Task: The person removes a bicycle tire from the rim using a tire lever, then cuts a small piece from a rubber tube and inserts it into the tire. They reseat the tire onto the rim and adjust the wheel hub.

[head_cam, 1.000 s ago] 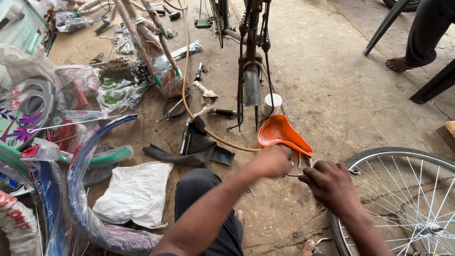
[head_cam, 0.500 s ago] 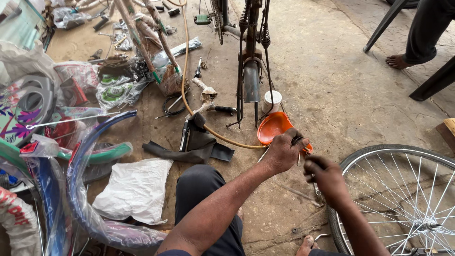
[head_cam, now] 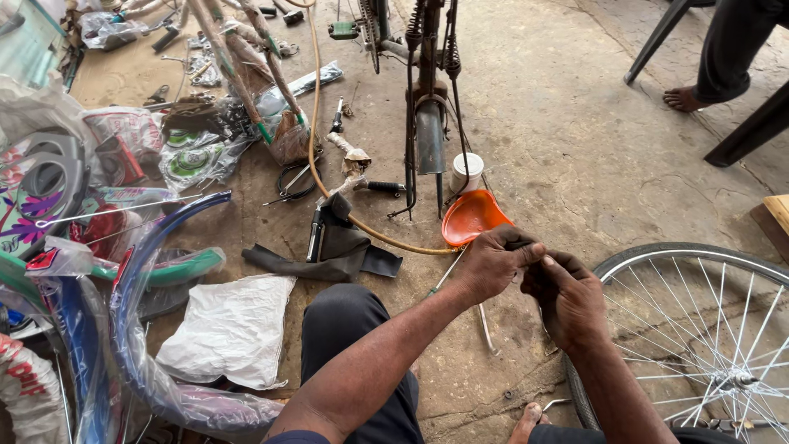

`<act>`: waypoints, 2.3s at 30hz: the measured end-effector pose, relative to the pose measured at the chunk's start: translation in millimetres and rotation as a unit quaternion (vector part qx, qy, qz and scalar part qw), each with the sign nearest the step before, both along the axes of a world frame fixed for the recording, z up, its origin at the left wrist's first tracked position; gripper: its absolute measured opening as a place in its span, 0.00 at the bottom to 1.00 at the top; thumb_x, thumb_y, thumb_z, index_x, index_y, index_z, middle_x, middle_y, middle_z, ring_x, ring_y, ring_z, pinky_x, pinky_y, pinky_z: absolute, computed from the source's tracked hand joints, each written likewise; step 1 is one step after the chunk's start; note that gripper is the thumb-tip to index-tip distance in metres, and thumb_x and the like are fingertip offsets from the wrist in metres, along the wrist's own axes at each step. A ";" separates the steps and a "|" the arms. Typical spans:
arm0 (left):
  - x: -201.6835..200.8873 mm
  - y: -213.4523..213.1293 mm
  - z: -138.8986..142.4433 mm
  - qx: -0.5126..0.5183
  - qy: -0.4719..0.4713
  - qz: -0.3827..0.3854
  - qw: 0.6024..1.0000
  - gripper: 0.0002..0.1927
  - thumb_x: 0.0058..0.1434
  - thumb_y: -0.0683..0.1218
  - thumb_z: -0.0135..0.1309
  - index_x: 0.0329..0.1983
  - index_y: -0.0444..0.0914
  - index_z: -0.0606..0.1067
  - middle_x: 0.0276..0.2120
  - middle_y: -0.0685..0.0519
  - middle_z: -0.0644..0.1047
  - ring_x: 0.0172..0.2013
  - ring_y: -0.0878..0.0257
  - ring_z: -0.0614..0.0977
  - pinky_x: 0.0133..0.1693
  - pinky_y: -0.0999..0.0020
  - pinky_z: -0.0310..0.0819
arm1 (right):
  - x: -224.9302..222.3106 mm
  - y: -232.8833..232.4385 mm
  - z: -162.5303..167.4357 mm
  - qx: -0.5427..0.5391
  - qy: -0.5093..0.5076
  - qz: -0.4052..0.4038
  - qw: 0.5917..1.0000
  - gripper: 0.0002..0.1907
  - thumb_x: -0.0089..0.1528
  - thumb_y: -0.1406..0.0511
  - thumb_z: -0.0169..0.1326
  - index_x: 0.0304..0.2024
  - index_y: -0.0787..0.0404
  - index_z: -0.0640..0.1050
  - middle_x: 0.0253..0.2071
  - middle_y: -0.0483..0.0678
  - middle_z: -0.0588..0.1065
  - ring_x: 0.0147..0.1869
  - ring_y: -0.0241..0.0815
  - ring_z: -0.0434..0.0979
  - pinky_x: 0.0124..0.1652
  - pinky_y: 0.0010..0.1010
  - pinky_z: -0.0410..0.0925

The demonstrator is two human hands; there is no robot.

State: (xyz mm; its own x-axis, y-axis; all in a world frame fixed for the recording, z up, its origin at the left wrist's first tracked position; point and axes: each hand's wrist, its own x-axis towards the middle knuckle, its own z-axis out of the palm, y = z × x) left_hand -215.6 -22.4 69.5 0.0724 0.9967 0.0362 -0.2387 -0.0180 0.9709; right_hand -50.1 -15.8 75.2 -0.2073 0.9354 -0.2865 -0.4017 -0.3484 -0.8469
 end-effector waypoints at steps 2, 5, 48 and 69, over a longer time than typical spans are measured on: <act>-0.1 -0.4 2.1 0.000 0.001 0.011 1.000 0.12 0.68 0.49 0.58 0.45 0.35 0.78 0.34 0.57 0.80 0.37 0.72 0.80 0.39 0.75 0.77 | -1.1 0.9 -2.5 0.030 0.004 -0.005 1.000 0.07 0.68 0.70 0.52 0.47 0.67 0.77 0.39 0.53 0.78 0.40 0.43 0.80 0.41 0.36 0.76; -0.9 0.1 4.9 -0.015 -0.014 0.012 1.000 0.11 0.67 0.48 0.58 0.44 0.35 0.79 0.33 0.57 0.80 0.33 0.72 0.78 0.36 0.75 0.75 | -3.7 0.6 -3.7 0.075 -0.009 -0.004 0.997 0.07 0.67 0.72 0.53 0.46 0.68 0.78 0.39 0.55 0.79 0.40 0.45 0.82 0.42 0.37 0.78; 1.5 2.5 3.2 -0.032 0.067 0.091 0.993 0.09 0.67 0.47 0.57 0.39 0.36 0.75 0.28 0.57 0.79 0.30 0.73 0.79 0.33 0.76 0.76 | -8.6 -1.7 -9.8 0.048 -0.089 -0.049 0.994 0.07 0.68 0.68 0.51 0.46 0.65 0.76 0.39 0.52 0.78 0.38 0.42 0.79 0.38 0.33 0.74; -1.2 3.0 -6.9 -0.046 0.032 0.088 0.995 0.09 0.67 0.46 0.57 0.39 0.34 0.75 0.28 0.57 0.77 0.28 0.72 0.76 0.30 0.75 0.73 | -15.5 -7.6 18.2 0.092 -0.081 -0.012 0.992 0.09 0.61 0.75 0.54 0.44 0.69 0.76 0.42 0.54 0.78 0.47 0.45 0.78 0.45 0.34 0.75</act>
